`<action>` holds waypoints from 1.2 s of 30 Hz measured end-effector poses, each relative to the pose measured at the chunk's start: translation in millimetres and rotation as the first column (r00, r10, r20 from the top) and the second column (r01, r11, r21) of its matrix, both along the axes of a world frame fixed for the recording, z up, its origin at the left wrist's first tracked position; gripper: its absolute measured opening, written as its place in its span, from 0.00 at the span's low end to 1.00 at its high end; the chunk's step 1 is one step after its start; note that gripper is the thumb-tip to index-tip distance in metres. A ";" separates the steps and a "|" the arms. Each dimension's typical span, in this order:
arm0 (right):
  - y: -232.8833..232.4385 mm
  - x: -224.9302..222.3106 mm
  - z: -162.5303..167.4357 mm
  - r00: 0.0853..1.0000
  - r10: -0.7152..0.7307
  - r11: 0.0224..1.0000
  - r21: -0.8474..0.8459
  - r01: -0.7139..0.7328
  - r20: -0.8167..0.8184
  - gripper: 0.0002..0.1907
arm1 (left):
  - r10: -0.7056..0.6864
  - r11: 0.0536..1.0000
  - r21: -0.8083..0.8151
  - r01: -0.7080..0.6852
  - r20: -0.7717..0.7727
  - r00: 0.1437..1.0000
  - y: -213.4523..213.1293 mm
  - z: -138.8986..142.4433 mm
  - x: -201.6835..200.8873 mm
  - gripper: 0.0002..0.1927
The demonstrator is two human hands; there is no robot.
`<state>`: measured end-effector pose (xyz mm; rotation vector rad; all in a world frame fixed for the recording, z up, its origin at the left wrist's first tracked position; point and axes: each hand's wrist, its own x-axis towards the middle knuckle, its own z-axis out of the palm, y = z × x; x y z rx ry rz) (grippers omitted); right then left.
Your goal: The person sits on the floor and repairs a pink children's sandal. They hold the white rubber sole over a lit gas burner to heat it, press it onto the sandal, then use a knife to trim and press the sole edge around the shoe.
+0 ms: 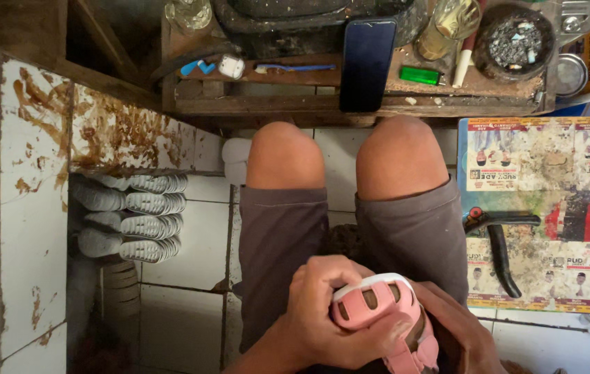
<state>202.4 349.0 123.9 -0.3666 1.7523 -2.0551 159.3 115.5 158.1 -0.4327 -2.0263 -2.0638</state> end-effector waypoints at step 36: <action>14.6 -8.9 -12.6 0.983 -0.083 0.991 0.114 0.065 0.164 0.35 | -0.062 0.998 0.002 0.062 -0.030 0.998 46.0 23.3 -35.9 0.26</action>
